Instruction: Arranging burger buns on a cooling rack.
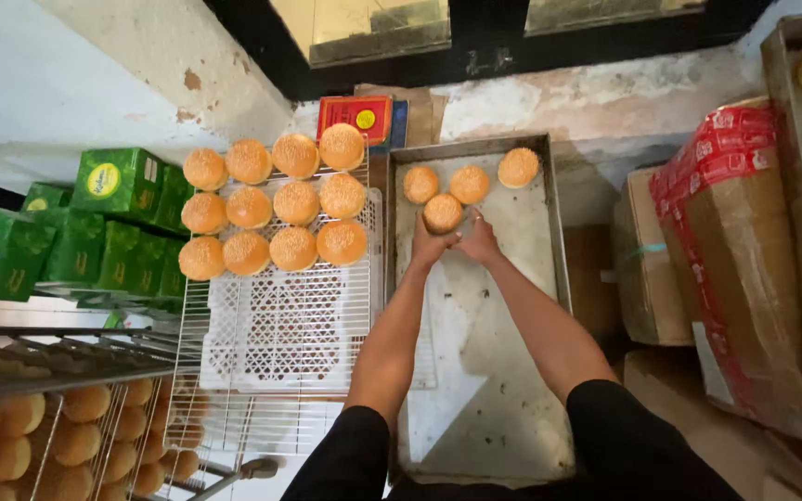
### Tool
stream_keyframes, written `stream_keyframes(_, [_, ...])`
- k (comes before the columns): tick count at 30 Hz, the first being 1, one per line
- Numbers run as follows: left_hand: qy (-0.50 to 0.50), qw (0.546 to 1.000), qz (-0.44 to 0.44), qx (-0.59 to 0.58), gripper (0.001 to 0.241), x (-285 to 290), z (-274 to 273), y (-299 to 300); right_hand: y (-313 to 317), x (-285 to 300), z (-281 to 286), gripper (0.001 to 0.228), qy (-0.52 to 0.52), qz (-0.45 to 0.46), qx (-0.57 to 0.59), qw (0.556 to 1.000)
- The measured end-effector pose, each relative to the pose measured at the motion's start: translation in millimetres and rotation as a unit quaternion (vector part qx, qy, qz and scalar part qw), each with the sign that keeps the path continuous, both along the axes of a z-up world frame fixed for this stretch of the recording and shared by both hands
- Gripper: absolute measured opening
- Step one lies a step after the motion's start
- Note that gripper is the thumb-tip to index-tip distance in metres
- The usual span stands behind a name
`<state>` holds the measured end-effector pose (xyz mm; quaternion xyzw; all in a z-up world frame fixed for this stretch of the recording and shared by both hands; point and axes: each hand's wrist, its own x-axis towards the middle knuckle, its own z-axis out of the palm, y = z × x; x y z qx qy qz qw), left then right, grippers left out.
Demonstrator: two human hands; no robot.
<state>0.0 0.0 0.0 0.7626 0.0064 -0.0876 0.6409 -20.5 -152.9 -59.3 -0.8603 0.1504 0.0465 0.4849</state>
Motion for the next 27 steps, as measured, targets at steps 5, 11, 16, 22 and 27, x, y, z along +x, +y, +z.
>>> stream_keyframes(5, [0.034,0.999,0.005,0.012,0.088,-2.7,20.1,-4.9,8.2,4.9,3.0,0.121,0.006,0.018,0.021,1.000])
stream_keyframes(11, [0.063,0.997,0.031,0.040,0.102,-9.6,32.0,-6.5,15.3,-3.6,-1.7,0.095,-0.054,0.003,0.095,0.994])
stream_keyframes(16, [-0.088,0.983,0.085,0.135,0.104,-33.6,5.2,-10.9,24.0,-37.6,62.7,0.079,-0.086,-0.034,0.196,0.976])
stream_keyframes(22, [-0.170,0.959,0.130,0.186,0.087,-93.5,75.0,-14.5,39.3,-92.5,133.1,0.077,-0.090,-0.124,0.282,0.947])
stream_keyframes(27, [-0.164,0.968,0.139,0.131,0.082,-145.0,143.1,0.7,58.7,-140.1,189.2,0.085,-0.216,-0.112,0.114,0.963])
